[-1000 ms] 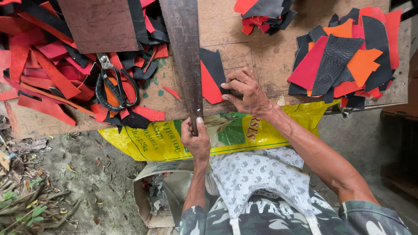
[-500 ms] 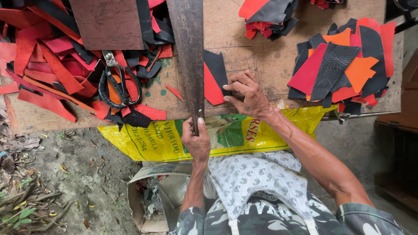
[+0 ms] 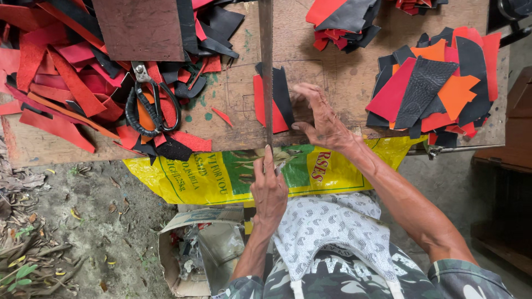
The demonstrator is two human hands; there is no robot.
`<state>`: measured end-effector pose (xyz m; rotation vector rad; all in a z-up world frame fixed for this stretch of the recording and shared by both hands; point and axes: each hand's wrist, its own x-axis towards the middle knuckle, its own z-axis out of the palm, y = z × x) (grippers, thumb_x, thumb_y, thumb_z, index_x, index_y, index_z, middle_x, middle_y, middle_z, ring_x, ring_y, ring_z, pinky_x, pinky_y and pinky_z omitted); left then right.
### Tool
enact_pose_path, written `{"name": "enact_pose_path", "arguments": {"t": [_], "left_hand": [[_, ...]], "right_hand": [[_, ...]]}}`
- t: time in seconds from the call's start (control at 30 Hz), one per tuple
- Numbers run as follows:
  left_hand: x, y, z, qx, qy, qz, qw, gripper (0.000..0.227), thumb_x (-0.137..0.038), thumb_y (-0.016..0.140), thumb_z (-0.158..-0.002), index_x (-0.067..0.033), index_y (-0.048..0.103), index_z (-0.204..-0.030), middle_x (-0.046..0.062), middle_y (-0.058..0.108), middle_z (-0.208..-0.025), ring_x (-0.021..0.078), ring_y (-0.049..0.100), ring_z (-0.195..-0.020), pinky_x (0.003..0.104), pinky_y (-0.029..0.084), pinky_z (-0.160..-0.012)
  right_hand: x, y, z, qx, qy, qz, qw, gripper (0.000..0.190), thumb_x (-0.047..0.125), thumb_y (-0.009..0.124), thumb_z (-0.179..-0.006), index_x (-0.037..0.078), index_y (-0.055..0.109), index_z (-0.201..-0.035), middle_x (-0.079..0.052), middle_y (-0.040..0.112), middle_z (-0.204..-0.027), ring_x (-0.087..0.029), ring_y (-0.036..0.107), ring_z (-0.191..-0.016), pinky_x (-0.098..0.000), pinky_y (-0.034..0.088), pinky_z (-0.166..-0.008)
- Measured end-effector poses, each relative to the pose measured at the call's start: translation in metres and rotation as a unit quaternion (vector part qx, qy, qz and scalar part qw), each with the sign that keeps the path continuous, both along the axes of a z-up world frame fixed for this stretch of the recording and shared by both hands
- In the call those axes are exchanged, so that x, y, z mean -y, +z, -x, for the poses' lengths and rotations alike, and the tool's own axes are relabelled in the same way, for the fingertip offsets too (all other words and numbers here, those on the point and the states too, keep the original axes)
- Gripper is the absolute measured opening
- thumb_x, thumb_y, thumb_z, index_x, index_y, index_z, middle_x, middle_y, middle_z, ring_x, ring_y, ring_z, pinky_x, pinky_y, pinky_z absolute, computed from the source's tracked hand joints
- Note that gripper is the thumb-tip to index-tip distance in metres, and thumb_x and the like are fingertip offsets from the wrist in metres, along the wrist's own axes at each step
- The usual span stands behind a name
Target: The person uses a hand saw to cut small rectangular pieces of red and black rubber on a wooden workbench. They repeatedly position the rubber against a metal guide, saw through it, and set the cut pieces aside.
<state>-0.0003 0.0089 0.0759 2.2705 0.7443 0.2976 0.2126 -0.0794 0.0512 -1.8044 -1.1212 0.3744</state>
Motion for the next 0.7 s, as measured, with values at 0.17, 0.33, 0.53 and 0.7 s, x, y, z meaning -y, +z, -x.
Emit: {"name": "enact_pose_path", "arguments": {"t": [0.17,0.33,0.53,0.7], "left_hand": [[-0.002,0.002,-0.001,-0.006,-0.014,0.023,1.0,0.067,-0.002,0.064,-0.089,-0.0018,0.043,-0.153,0.016,0.054,-0.104,0.0318,0.064,-0.075,0.045,0.051,-0.058],[0.0,-0.004,-0.001,-0.011,-0.003,0.028,1.0,0.067,-0.019,0.077,-0.091,0.0019,0.047,-0.147,0.016,0.052,-0.097,0.031,0.062,-0.072,0.043,0.049,-0.055],[0.0,-0.02,0.003,0.086,0.058,0.095,0.99,0.038,-0.009,0.062,-0.101,0.0051,0.056,-0.137,0.013,0.063,-0.088,0.0214,0.064,-0.072,0.036,0.05,-0.063],[0.001,-0.049,0.009,0.081,0.123,0.327,0.933,0.023,-0.015,0.066,-0.104,0.0053,0.066,-0.115,0.003,0.065,-0.08,0.0083,0.055,-0.07,0.026,0.046,-0.06]], "right_hand": [[0.001,0.005,0.0,-0.034,-0.006,0.04,0.999,0.098,-0.002,0.081,-0.078,0.01,0.029,-0.159,-0.017,0.038,-0.155,-0.036,0.043,-0.14,-0.0434,0.042,-0.112],[0.0,0.01,0.002,0.064,0.018,0.021,0.998,0.098,-0.006,0.081,-0.074,0.008,0.033,-0.159,-0.017,0.034,-0.161,-0.039,0.035,-0.149,-0.0465,0.033,-0.125],[-0.002,0.011,0.003,0.035,-0.007,0.027,0.999,0.092,-0.001,0.081,-0.074,0.008,0.04,-0.155,-0.02,0.033,-0.157,-0.041,0.036,-0.144,-0.0446,0.035,-0.12],[-0.003,0.009,-0.001,0.064,0.015,0.072,0.995,0.086,-0.003,0.082,-0.076,0.009,0.044,-0.153,-0.016,0.04,-0.156,-0.038,0.039,-0.141,-0.0455,0.033,-0.121]]}}
